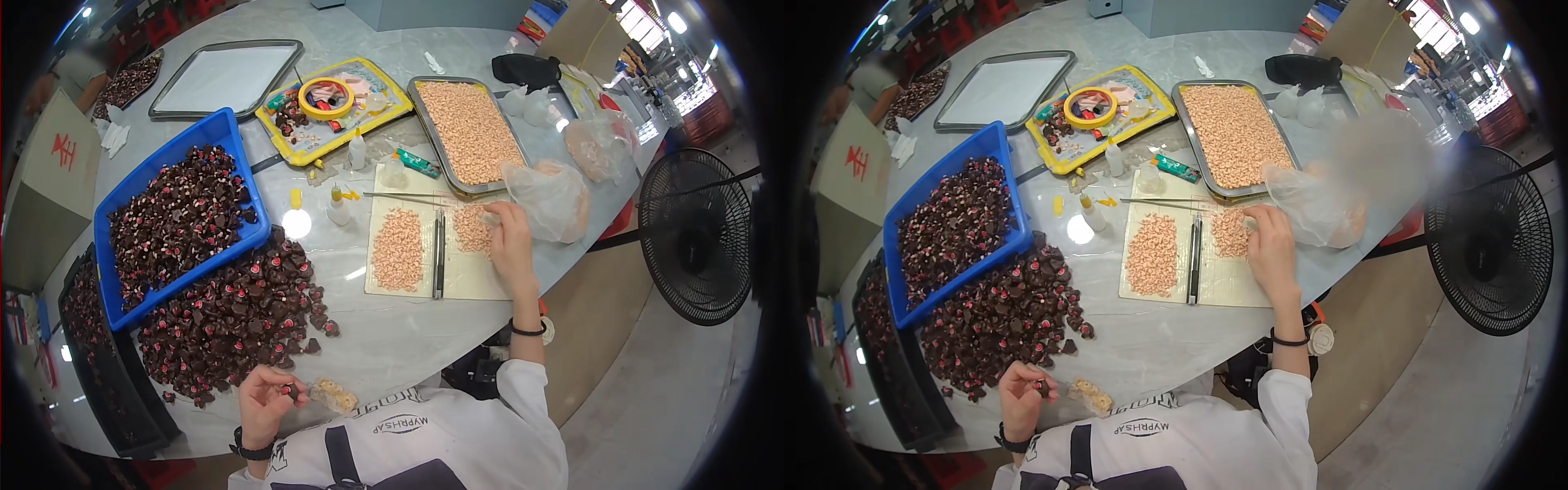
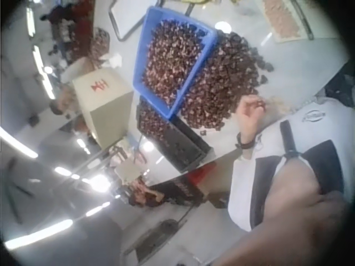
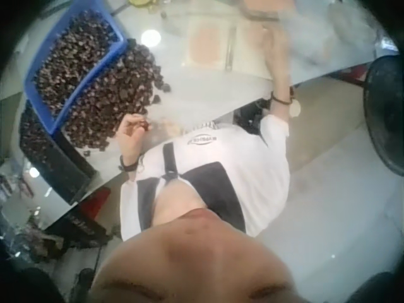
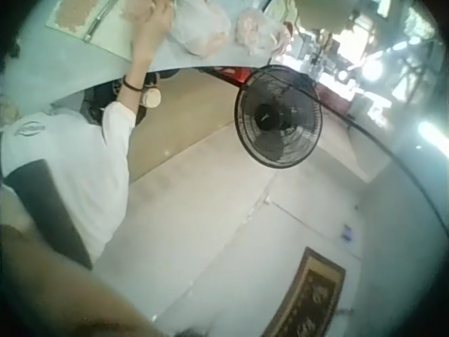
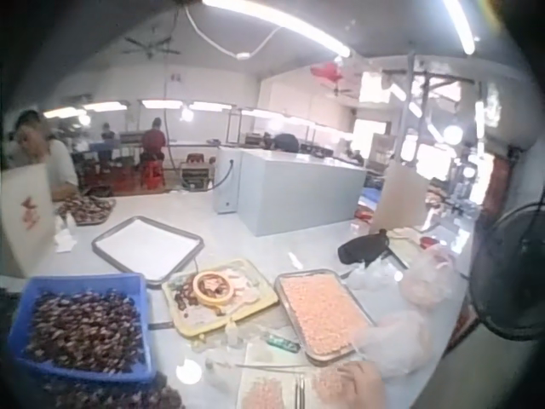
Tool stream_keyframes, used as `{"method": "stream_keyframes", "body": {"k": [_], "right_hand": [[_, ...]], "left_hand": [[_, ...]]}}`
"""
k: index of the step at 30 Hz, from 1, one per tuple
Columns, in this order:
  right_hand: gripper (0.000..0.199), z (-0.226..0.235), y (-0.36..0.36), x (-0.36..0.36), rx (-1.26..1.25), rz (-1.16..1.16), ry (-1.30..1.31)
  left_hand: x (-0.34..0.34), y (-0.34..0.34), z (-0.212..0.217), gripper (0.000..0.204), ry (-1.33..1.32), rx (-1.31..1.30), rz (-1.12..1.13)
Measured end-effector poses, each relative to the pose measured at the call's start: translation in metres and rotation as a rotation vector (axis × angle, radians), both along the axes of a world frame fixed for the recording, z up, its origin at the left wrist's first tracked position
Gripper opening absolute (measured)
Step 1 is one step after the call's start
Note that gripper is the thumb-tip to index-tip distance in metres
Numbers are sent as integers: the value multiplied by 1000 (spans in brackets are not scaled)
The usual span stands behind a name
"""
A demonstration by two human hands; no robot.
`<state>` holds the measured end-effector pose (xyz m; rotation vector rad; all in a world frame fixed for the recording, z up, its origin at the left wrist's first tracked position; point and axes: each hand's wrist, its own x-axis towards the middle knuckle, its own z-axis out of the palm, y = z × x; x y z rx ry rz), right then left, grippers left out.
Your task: The person assembles miniature figurines by applying adhesive using a needle-tip squeeze bottle and attaching small accessories to each figurine by hand.
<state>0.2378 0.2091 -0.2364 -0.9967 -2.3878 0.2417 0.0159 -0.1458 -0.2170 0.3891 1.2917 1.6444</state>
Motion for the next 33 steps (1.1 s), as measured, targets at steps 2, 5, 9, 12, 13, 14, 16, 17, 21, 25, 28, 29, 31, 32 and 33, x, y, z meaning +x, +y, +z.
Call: {"method": "stream_keyframes", "body": {"k": [2,5,9,12,13,14,16,17,21,25,28,29,31,32,33], "right_hand": [[32,-7,6,2,-22,-20,22],[32,-13,8,-8,-1,18,89],[31,-14,3,-17,-1,25,41],[32,-7,-11,-14,-20,53,-12],[33,-5,-14,-12,-31,67,-51],[33,-3,-15,-13,-34,71,-52],[34,-1,-14,-15,47,1,-21],[34,-1,-13,-18,46,0,-20],[35,-4,-7,-30,100,45,-55],[37,-9,-6,-30,155,110,-70],[36,-9,-8,-34,135,85,-34],[36,-8,-9,-35,135,84,-34],[35,-5,-10,-38,78,106,-7],[35,-6,-10,-37,79,106,-7],[33,-8,-10,-34,93,106,-28]], "left_hand": [[-6,-3,-2,26,0,31,-30],[-6,-3,-3,25,10,66,-32],[-6,-4,-4,25,-20,46,16],[-5,-8,-8,25,-40,45,-3],[-5,-8,-8,25,-41,42,0],[-5,-7,-8,25,-41,37,4],[-5,-7,-7,25,-42,33,1],[-5,-7,-7,24,-38,36,3],[-5,-7,-5,23,-27,34,12],[-3,-8,-6,21,-18,32,38],[-2,-9,-6,20,-24,11,47],[-2,-9,-6,20,-23,12,49],[-3,-9,-7,19,-22,15,51],[-4,-10,-7,19,-22,13,60],[-4,-10,-7,19,-20,11,73]]}}
